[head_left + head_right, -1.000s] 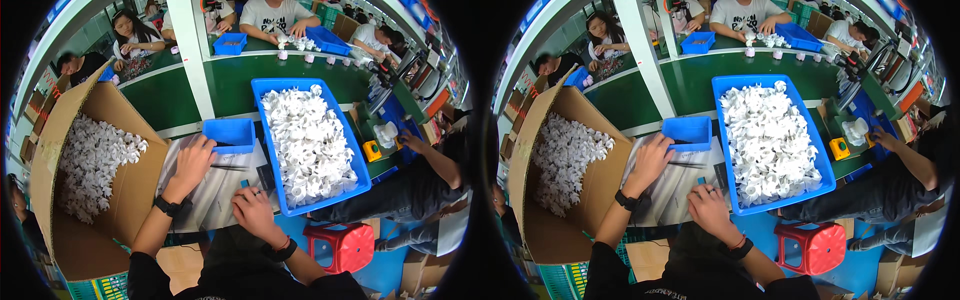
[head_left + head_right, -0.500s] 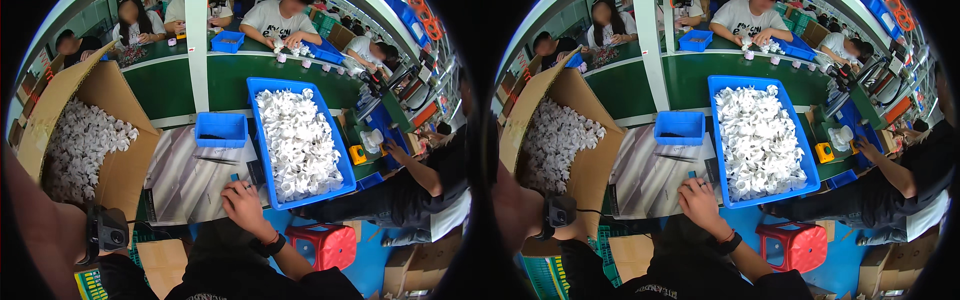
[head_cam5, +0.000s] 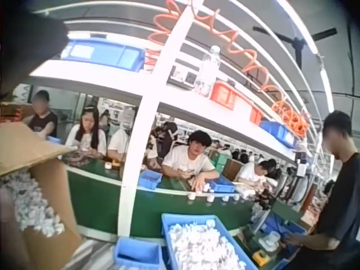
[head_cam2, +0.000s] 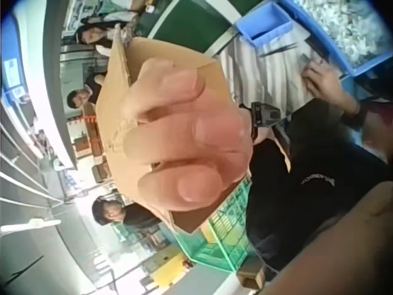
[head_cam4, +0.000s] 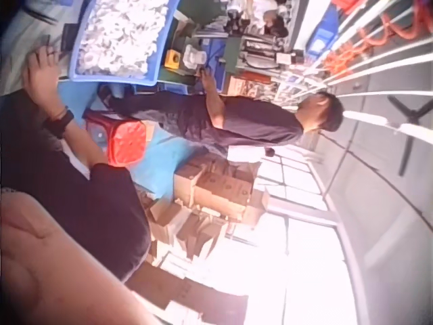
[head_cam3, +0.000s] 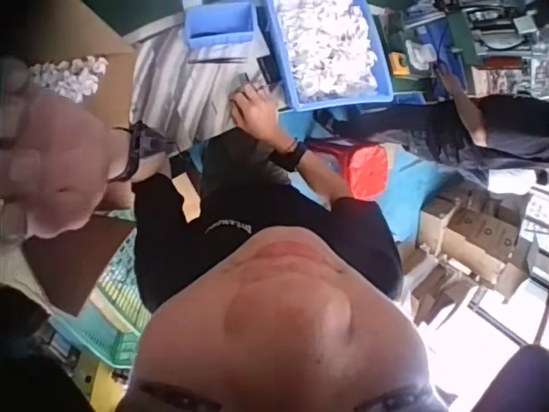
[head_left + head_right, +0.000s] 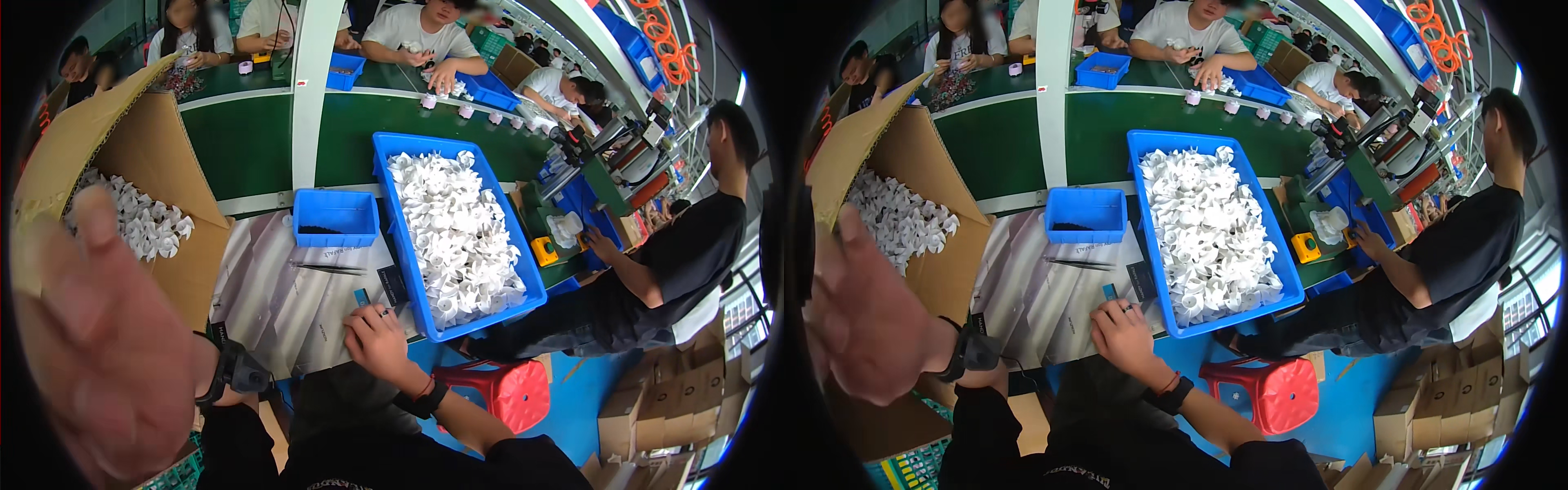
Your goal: Inspecting and sorting small white plastic components at a factory workbench.
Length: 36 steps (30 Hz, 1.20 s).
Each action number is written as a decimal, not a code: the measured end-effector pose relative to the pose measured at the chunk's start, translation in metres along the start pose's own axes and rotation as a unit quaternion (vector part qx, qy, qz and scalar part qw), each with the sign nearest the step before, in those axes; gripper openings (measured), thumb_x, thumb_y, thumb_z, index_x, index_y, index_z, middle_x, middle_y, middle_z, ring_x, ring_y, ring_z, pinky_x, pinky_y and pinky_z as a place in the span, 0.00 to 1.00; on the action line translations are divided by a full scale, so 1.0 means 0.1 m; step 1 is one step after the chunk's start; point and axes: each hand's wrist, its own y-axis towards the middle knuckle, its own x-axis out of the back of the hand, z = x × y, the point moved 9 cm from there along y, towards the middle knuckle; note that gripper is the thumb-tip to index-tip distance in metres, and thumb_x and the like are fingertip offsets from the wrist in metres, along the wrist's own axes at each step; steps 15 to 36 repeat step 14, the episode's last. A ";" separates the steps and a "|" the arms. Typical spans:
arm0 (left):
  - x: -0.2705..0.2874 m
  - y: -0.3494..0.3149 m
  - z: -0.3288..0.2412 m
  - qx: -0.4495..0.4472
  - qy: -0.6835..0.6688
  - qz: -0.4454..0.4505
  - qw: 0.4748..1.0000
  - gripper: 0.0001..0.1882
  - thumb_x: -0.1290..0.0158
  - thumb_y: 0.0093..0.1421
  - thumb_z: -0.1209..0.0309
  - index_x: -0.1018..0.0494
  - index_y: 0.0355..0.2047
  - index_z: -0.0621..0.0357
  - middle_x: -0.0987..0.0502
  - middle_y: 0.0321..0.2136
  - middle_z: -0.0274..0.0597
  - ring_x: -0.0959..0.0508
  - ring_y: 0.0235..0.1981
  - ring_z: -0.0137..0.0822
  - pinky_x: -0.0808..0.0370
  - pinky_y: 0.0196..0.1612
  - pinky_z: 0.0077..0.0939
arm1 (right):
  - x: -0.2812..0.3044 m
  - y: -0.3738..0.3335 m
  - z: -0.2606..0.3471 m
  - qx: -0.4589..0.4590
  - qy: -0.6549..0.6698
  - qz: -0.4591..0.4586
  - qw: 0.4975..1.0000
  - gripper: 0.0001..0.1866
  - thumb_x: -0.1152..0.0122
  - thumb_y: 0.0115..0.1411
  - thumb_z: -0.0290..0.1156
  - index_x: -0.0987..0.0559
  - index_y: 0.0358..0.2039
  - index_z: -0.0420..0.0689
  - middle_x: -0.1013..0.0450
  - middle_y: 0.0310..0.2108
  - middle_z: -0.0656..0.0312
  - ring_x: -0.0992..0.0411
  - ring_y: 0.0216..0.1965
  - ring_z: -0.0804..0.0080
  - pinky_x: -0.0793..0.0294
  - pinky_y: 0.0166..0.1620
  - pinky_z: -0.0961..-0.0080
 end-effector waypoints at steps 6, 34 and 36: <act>0.27 -0.50 1.45 0.296 0.025 -0.183 0.937 0.08 0.54 0.64 0.75 0.27 0.39 0.65 0.26 0.25 0.36 0.29 0.27 0.26 0.32 0.33 0.18 | -0.02 0.03 0.00 0.009 -0.033 0.031 0.999 0.09 0.37 0.46 0.24 0.23 0.31 0.45 0.30 0.29 0.62 0.31 0.33 0.63 0.33 0.36 0.70; 0.33 -1.18 2.36 0.484 0.077 -0.162 0.857 0.09 0.52 0.64 0.71 0.26 0.43 0.58 0.23 0.34 0.37 0.25 0.36 0.25 0.31 0.39 0.15 | -0.39 -0.03 -0.12 -0.150 0.213 0.331 0.907 0.17 0.37 0.51 0.29 0.23 0.44 0.50 0.25 0.38 0.57 0.27 0.42 0.54 0.32 0.50 0.58; 0.33 -1.18 2.36 0.484 0.077 -0.162 0.857 0.09 0.52 0.64 0.71 0.26 0.43 0.58 0.23 0.34 0.37 0.25 0.36 0.25 0.31 0.39 0.15 | -0.39 -0.03 -0.12 -0.150 0.213 0.331 0.907 0.17 0.37 0.51 0.29 0.23 0.44 0.50 0.25 0.38 0.57 0.27 0.42 0.54 0.32 0.50 0.58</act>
